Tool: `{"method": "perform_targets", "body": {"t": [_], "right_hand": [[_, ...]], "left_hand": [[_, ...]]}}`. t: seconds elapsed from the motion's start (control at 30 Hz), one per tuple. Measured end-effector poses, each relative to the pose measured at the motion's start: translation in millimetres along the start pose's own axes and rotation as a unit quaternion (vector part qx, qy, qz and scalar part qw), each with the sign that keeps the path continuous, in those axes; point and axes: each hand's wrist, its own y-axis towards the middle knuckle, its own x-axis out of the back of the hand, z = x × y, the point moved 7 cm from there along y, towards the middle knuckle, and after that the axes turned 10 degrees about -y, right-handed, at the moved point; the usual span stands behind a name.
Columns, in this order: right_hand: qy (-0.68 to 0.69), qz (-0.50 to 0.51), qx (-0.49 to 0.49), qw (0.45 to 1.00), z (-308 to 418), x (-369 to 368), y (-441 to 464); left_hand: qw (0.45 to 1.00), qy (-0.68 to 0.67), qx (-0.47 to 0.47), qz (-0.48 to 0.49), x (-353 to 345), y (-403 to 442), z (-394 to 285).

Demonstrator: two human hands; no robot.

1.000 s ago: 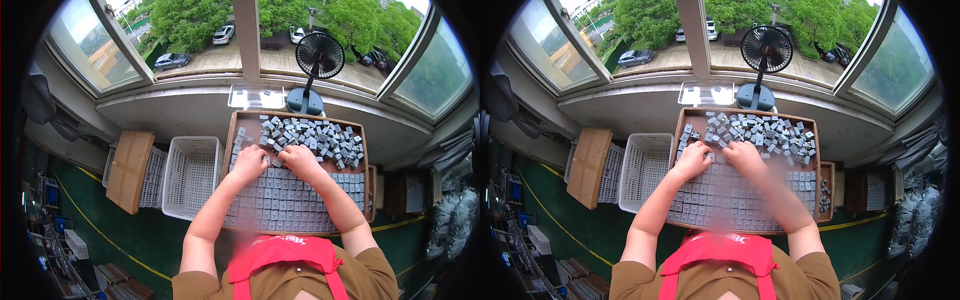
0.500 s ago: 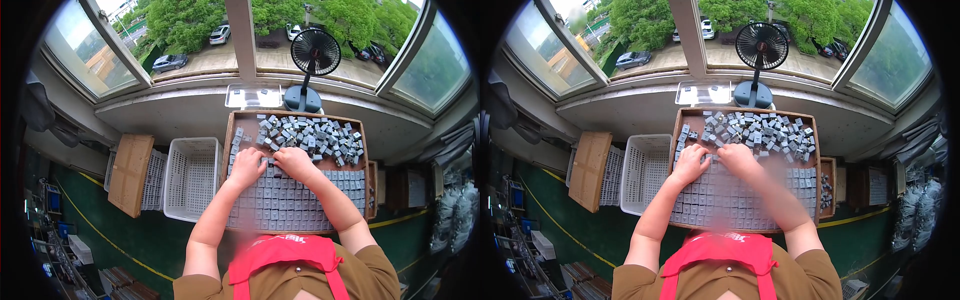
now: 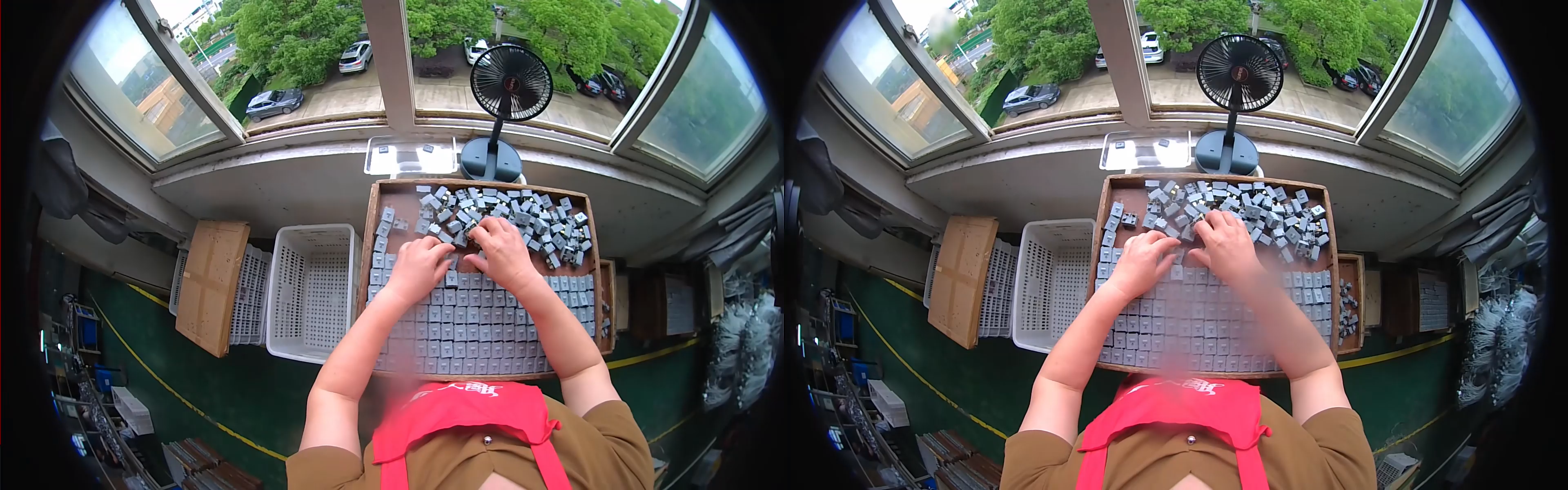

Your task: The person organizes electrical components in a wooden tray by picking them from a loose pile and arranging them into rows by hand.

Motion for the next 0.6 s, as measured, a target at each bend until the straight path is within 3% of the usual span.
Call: {"method": "perform_targets", "body": {"t": [0.17, 0.23, 0.37, 0.6], "right_hand": [[-0.096, 0.042, -0.065, 0.992, -19, -11, -6], [-0.097, 0.043, -0.078, 0.991, -29, -13, -5], [-0.104, 0.032, -0.066, 0.992, -32, -11, -4], [-0.057, 0.045, -0.011, 0.997, -20, -16, -5]], "left_hand": [[0.997, 0.068, 0.035, 0.024, -16, 4, 5], [0.99, 0.095, 0.094, 0.034, -12, 2, 16], [0.996, 0.084, 0.021, -0.02, -7, 0, 10], [0.992, 0.119, -0.004, -0.037, -19, 27, -6]]}}
